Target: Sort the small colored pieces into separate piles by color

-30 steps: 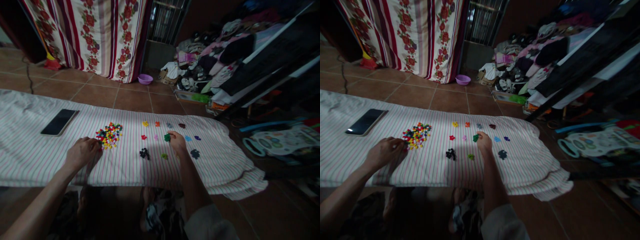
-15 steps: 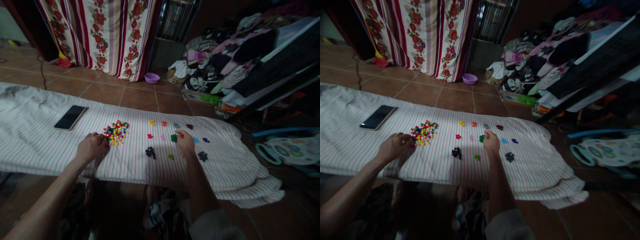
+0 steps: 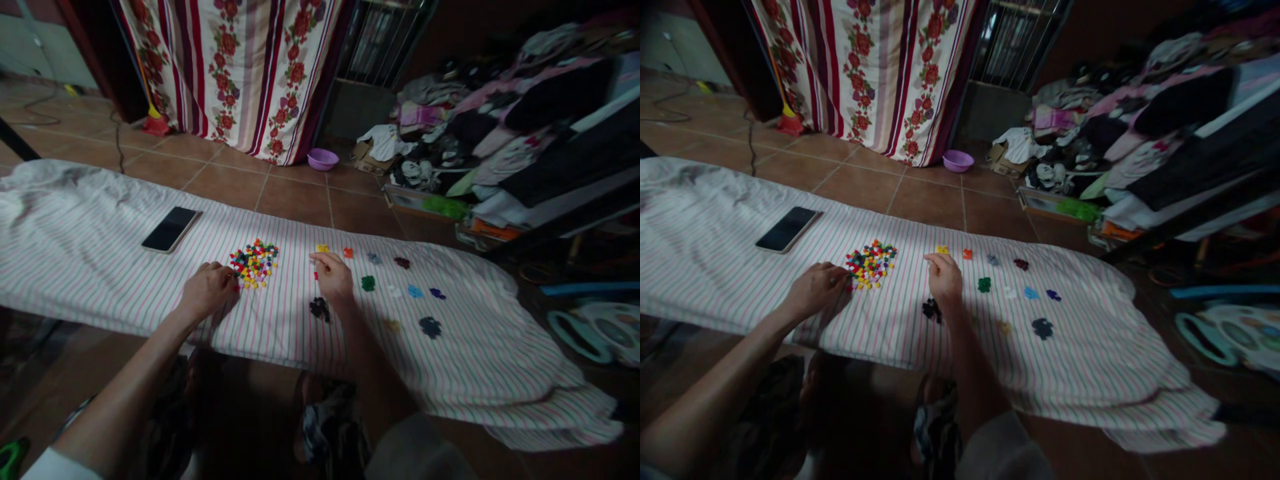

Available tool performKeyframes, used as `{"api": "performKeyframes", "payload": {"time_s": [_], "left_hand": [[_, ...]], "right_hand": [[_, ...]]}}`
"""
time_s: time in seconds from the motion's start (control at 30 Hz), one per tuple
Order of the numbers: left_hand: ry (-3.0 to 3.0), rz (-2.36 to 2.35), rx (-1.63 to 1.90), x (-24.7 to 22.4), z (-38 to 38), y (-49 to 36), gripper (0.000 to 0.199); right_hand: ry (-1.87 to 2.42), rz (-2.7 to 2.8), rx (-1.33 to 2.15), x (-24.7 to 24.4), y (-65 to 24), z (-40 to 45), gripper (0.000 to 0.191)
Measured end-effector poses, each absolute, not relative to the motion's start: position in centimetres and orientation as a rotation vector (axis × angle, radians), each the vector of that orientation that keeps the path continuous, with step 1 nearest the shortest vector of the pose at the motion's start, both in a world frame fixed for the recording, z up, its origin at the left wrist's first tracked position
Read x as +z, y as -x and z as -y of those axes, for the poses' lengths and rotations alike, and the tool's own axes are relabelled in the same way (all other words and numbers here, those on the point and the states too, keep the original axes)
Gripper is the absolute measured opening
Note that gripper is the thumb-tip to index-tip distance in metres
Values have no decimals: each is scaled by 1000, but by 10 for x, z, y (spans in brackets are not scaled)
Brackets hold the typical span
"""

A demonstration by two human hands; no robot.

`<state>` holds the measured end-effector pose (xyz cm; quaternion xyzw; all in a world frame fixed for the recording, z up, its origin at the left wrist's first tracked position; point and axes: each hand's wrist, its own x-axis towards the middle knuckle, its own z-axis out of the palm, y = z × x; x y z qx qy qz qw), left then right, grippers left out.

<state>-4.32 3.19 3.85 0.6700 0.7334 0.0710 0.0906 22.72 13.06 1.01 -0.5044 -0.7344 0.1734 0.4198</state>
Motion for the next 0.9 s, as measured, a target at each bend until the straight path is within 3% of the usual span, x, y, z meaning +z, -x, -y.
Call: {"api": "performKeyframes", "payload": {"time_s": [0.27,0.6,0.9], "left_hand": [[-2059,-2074,269,32,-30,51,38],[-2173,-1899,320,33,-24,57,33],[-2142,-1863,305,37,-21,61,32]], "right_hand": [[1085,2169,533,4,-164,-117,31],[1099,2294,415,-6,-129,-112,36],[1231,2288,424,-9,-114,-114,22]]}}
